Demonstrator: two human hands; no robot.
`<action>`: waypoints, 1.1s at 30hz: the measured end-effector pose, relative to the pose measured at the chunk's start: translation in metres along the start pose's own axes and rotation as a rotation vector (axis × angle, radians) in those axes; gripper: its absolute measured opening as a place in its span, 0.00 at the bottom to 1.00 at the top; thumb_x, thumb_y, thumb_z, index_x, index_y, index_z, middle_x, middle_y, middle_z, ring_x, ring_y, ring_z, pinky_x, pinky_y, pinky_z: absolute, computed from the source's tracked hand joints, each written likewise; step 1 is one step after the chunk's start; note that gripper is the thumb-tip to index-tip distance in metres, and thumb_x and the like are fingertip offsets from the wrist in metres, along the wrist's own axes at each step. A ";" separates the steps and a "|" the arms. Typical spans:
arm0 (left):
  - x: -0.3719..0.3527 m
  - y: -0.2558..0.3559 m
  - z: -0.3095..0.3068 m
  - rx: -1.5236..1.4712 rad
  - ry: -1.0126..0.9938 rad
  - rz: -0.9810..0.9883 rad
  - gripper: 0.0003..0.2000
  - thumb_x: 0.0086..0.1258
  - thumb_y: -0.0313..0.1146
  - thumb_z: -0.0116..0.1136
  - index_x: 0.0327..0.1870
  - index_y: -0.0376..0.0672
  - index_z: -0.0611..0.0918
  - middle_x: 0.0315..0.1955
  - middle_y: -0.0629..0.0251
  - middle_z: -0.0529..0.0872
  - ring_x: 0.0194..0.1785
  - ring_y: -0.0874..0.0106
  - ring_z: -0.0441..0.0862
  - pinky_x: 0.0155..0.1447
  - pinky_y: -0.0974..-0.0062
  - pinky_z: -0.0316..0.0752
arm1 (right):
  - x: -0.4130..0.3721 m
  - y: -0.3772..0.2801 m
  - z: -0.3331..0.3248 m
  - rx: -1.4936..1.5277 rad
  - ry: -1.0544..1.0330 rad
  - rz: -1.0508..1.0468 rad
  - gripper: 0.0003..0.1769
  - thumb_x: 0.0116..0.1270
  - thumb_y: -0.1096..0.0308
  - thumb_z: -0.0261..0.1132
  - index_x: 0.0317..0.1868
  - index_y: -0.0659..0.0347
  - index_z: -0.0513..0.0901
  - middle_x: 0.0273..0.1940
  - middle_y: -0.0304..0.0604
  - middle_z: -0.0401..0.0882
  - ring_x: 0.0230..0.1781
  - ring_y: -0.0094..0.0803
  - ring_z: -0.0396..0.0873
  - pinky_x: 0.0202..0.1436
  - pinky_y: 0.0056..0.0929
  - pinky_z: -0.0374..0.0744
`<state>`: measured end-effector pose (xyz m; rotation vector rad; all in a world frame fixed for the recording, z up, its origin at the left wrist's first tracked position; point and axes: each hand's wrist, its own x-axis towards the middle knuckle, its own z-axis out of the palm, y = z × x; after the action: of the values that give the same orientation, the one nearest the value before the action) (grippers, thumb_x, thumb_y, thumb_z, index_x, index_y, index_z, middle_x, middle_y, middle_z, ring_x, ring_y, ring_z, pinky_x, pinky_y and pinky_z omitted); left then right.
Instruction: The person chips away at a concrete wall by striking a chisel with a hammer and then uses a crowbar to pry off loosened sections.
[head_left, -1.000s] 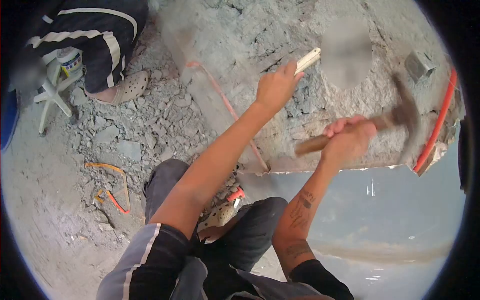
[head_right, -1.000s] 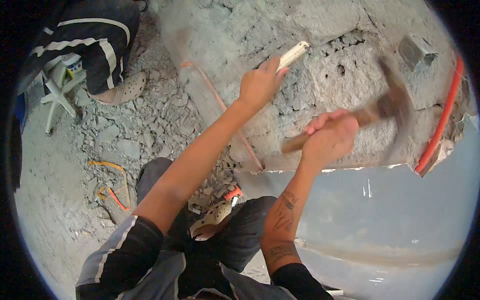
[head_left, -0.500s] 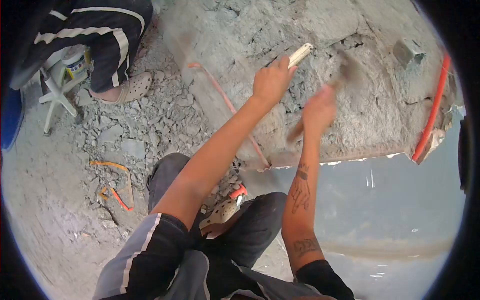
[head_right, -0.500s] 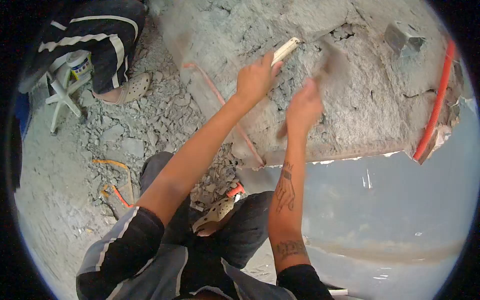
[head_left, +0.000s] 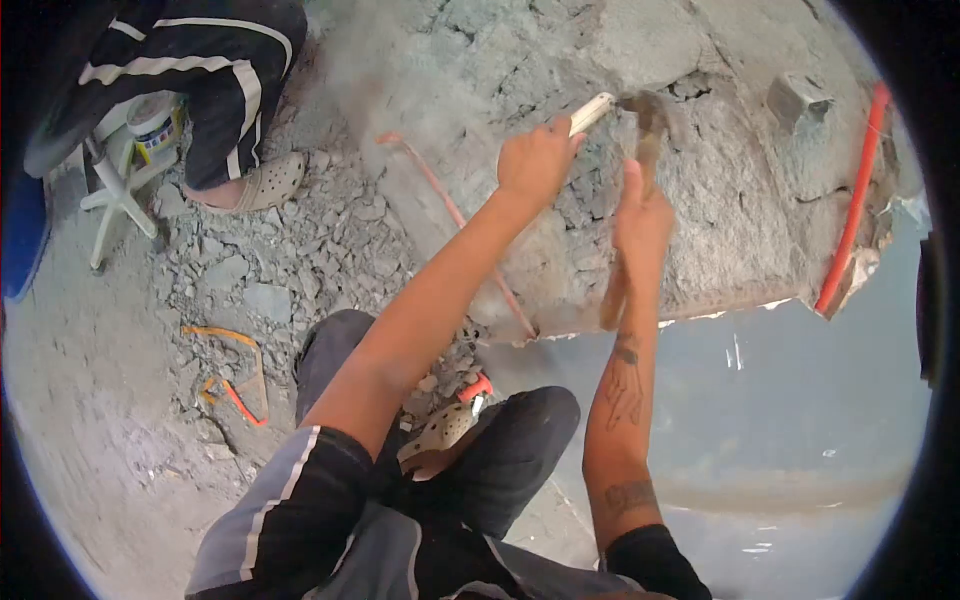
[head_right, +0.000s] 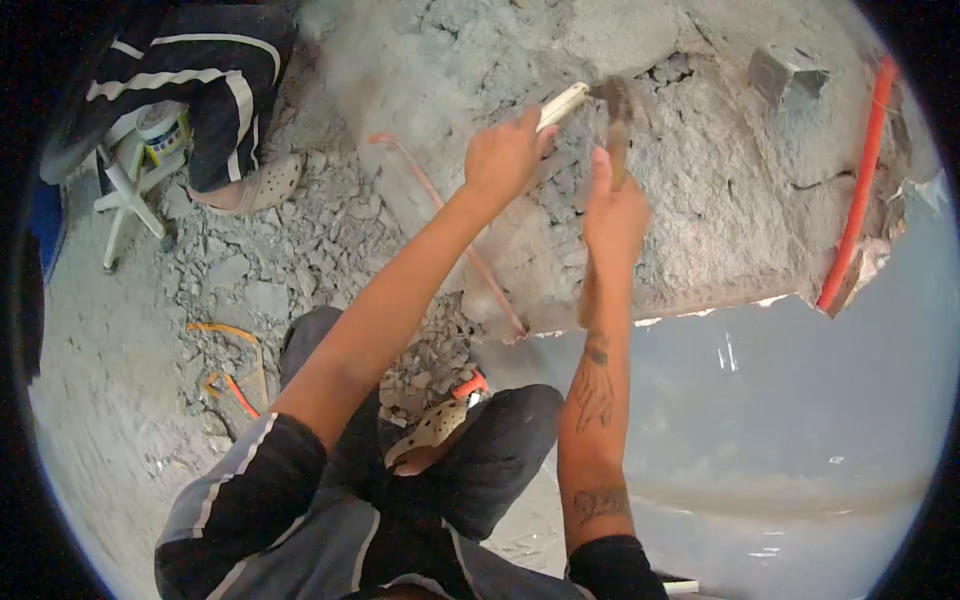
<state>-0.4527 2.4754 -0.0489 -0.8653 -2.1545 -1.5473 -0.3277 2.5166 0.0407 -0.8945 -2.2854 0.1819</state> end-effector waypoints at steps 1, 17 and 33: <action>0.001 0.002 -0.001 -0.002 0.001 -0.004 0.17 0.72 0.49 0.52 0.44 0.43 0.76 0.22 0.56 0.84 0.24 0.57 0.84 0.26 0.61 0.77 | -0.003 -0.005 -0.009 -0.017 0.004 0.066 0.23 0.73 0.52 0.55 0.31 0.65 0.79 0.22 0.43 0.79 0.18 0.29 0.74 0.26 0.32 0.75; 0.003 0.006 -0.050 0.117 -0.222 -0.101 0.17 0.67 0.46 0.55 0.33 0.40 0.87 0.26 0.51 0.86 0.34 0.54 0.86 0.38 0.57 0.79 | -0.031 -0.006 0.006 0.825 -0.142 0.327 0.33 0.71 0.33 0.47 0.31 0.59 0.69 0.15 0.36 0.62 0.11 0.26 0.62 0.15 0.27 0.64; 0.024 -0.019 -0.017 -0.371 -0.034 -0.184 0.22 0.70 0.53 0.51 0.44 0.43 0.87 0.25 0.49 0.85 0.32 0.53 0.84 0.39 0.59 0.76 | 0.012 -0.051 -0.055 0.319 0.160 -0.411 0.18 0.76 0.55 0.52 0.41 0.65 0.75 0.19 0.40 0.71 0.15 0.27 0.70 0.20 0.26 0.68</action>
<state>-0.4843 2.4622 -0.0421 -0.8240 -2.0506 -2.0837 -0.3273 2.4797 0.1076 -0.2591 -2.1562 0.2715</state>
